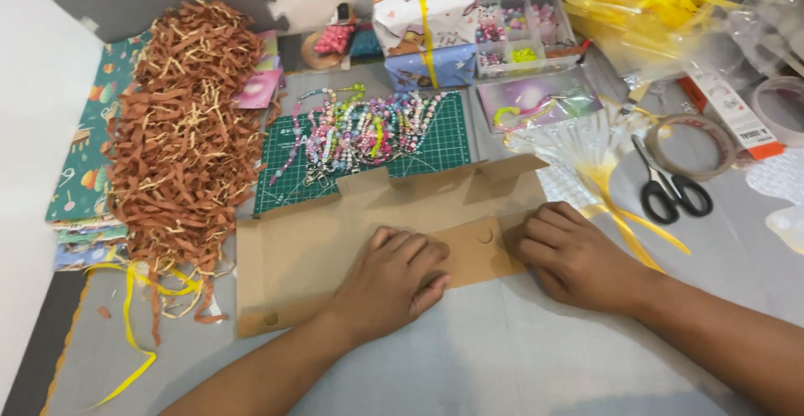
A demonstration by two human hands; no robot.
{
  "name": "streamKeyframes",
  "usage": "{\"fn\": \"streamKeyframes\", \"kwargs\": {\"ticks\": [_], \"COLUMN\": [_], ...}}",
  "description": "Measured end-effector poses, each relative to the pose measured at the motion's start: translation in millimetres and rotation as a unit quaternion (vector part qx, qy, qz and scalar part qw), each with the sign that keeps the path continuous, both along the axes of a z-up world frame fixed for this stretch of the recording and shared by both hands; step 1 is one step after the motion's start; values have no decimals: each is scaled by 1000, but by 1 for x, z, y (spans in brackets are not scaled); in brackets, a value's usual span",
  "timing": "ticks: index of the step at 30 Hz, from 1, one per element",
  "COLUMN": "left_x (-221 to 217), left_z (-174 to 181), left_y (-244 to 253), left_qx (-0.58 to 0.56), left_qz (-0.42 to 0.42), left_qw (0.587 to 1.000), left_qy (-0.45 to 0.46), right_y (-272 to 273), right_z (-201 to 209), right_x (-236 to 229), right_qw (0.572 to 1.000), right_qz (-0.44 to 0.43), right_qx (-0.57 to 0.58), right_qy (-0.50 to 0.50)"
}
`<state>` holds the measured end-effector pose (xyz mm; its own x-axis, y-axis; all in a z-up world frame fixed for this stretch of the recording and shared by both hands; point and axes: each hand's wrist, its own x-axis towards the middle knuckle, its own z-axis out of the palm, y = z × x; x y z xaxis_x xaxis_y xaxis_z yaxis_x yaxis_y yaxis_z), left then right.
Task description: Assembling a cardboard box by folding flaps and applying adhesive tape.
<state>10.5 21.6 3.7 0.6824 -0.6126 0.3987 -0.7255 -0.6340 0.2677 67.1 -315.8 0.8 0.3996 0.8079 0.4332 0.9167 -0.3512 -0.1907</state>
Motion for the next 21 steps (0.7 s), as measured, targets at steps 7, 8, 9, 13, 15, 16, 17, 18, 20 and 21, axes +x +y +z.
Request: {"fn": "streamKeyframes", "kwargs": {"ticks": [7,8,9,13,15,16,17,18,20,21], "left_x": [-2,-3,-6,-3,-5,-5,-5,-5,-4,-6], "left_z": [1,2,2,2,1,0,1,2,1,-1], "left_y": [4,5,8,9,8,5,5,6,8,8], "left_qx": [-11,-10,-7,-7,-3,-5,-5,-5,1,4], "left_qz": [-3,-1,4,-1,6,5,7,9,8,11], "left_qw": [1000,1000,1000,1000,1000,1000,1000,1000,1000,1000], "left_qy": [2,-4,-10,13,-1,-1,-4,-7,-1,9], "right_y": [6,6,8,8,8,5,5,5,6,5], "right_z": [0,-1,-4,-3,-1,-1,-2,-2,-3,-4], "right_x": [-2,-2,-2,-1,-2,-3,-2,-2,-1,-2], "right_qw": [999,999,999,999,998,998,998,998,998,998], "right_qz": [-17,-15,-10,-16,-13,-15,-14,-14,-14,-10], "right_qx": [22,17,13,1,3,1,0,-1,1,-1], "right_qy": [45,47,49,44,58,58,59,60,61,66]}}
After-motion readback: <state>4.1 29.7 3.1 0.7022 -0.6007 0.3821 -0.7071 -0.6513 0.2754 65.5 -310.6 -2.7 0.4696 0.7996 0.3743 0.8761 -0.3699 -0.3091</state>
